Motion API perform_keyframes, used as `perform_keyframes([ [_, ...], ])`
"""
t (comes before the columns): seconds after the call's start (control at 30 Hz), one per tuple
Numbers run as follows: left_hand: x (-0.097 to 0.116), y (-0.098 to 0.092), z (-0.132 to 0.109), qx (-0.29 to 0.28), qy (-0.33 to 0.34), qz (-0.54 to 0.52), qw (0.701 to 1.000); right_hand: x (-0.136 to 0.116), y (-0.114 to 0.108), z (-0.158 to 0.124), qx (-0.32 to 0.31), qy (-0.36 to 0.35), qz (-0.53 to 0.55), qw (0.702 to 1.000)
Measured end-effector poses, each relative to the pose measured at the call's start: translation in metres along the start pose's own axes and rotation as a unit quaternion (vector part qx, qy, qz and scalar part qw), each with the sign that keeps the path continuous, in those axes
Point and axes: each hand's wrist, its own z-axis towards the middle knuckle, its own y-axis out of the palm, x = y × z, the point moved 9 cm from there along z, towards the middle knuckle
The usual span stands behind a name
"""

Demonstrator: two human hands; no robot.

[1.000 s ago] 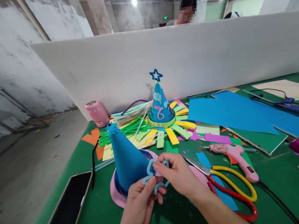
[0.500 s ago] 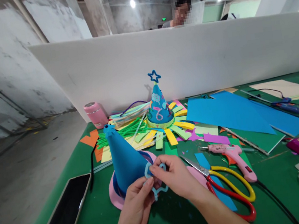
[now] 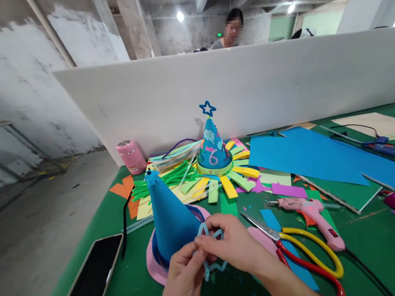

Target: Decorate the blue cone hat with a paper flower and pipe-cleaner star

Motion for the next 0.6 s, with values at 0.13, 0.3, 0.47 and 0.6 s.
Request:
perform_keyframes([
  [0.13,0.004,-0.002,0.0,0.002,0.033,0.071,0.997,0.006,0.001,0.0,0.002,0.017,0.016,1.0],
  [0.3,0.016,0.001,-0.003,0.004,0.077,0.156,0.985,0.009,0.001,-0.001,0.019,0.022,0.001,1.0],
  [0.47,0.012,-0.002,-0.003,0.021,0.069,0.148,0.986,0.01,0.002,-0.001,0.004,0.032,0.019,0.999],
  [0.6,-0.001,-0.005,0.0,0.035,0.011,0.053,0.998,0.002,-0.008,-0.001,0.003,-0.003,0.031,1.0],
])
